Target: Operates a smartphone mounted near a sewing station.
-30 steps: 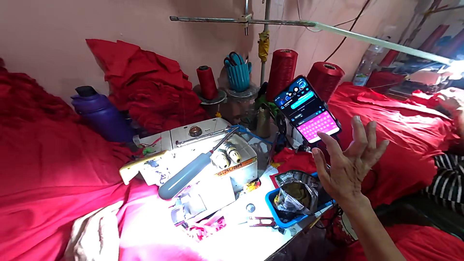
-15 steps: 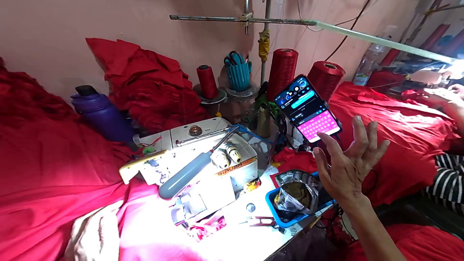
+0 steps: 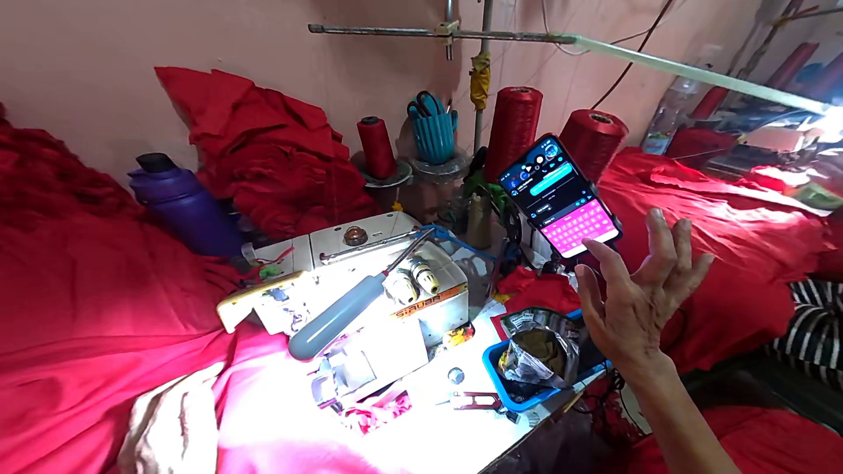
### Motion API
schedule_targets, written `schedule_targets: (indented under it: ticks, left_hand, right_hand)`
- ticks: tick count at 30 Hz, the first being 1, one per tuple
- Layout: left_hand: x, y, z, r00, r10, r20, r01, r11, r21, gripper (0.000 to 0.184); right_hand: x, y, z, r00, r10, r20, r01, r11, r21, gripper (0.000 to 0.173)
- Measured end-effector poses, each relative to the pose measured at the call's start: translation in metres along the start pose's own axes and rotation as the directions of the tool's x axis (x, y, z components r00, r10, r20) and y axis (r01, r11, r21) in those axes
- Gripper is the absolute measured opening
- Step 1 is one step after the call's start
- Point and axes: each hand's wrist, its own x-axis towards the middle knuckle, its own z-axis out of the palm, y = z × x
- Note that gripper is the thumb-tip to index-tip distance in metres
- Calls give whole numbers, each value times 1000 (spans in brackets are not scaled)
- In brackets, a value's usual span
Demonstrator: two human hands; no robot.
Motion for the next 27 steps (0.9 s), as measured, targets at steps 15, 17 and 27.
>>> schedule_targets:
  ticks: [15,17,27]
  left_hand:
    - [0,3,-2,1000,11,4,-11,1000,-14,38]
    - [0,3,-1,1000,17,-4,-17,1000,-14,38]
    - [0,6,-2,1000,9,-20,-9,1000,-13,40]
  right_hand:
    - [0,1,-1,1000,-3,-10,3,1000,-4,28]
    - [0,1,-1,1000,-6,-14,6,1000,-7,27]
    - [1,-1,-2,1000,-10,-8,10,1000,-5,27]
